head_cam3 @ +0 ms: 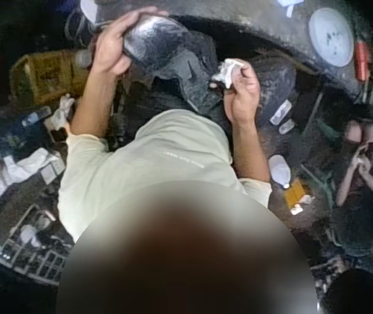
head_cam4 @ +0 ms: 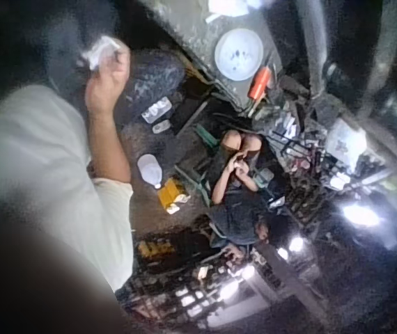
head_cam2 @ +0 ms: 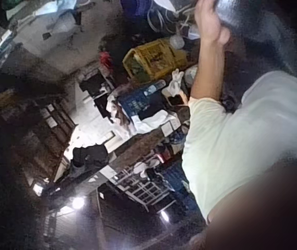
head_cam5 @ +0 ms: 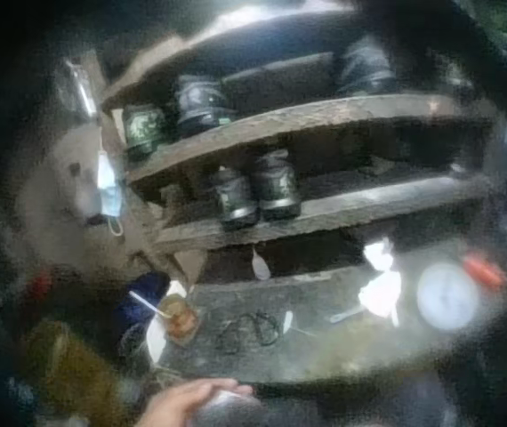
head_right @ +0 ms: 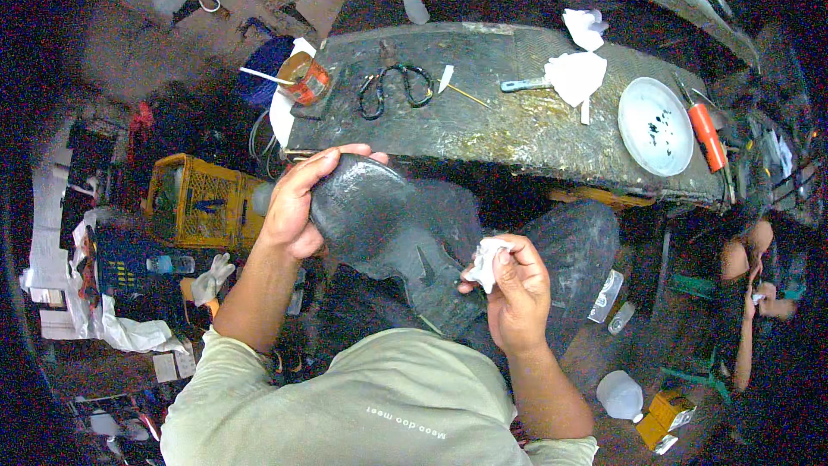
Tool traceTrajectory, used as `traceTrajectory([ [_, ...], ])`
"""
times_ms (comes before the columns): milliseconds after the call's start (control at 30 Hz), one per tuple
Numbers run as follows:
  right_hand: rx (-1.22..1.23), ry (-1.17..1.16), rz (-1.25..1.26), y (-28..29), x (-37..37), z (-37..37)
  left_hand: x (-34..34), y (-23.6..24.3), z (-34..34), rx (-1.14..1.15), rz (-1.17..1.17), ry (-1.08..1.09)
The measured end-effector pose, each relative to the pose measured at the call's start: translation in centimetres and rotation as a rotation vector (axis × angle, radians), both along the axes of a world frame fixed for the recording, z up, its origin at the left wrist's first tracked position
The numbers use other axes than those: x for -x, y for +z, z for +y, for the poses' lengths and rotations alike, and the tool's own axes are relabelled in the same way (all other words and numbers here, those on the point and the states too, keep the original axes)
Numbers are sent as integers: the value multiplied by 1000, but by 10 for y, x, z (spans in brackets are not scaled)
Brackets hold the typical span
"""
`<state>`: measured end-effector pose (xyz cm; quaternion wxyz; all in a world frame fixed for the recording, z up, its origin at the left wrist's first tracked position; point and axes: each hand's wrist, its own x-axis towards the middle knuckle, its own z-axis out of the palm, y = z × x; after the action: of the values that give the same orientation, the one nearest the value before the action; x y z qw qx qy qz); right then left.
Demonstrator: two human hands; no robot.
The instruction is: The person grinds the sole of a black sneaker with a rotary tool, wipes the sole with a cloth, then applies a yellow adhesive to the sole and upper with a brush. The finished shoe is placed on a shelf with other shoes.
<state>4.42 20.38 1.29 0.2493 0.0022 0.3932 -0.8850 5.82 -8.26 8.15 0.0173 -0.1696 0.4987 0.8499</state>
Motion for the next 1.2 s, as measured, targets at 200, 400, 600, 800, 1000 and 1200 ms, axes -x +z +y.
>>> traceTrajectory([
  [200, -37, 11, 11, -3, 1, -10, 6, -3, -2, -217, 22, -39],
  [400, -37, 6, 0, -7, 0, -10, 9, -22, -1, -376, 202, -91],
  [600, 2, 13, -72, -12, 6, -11, 20, -66, 9, -65, 463, -330],
  [800, 45, 65, -121, -11, 6, -7, 28, -78, 17, -218, 385, -287],
  [1000, 82, 58, -143, -11, 7, -7, 23, -80, 13, -327, 332, -193],
  [1200, -3, -46, -31, -9, 33, -3, 18, -85, 3, -411, 337, -120],
])
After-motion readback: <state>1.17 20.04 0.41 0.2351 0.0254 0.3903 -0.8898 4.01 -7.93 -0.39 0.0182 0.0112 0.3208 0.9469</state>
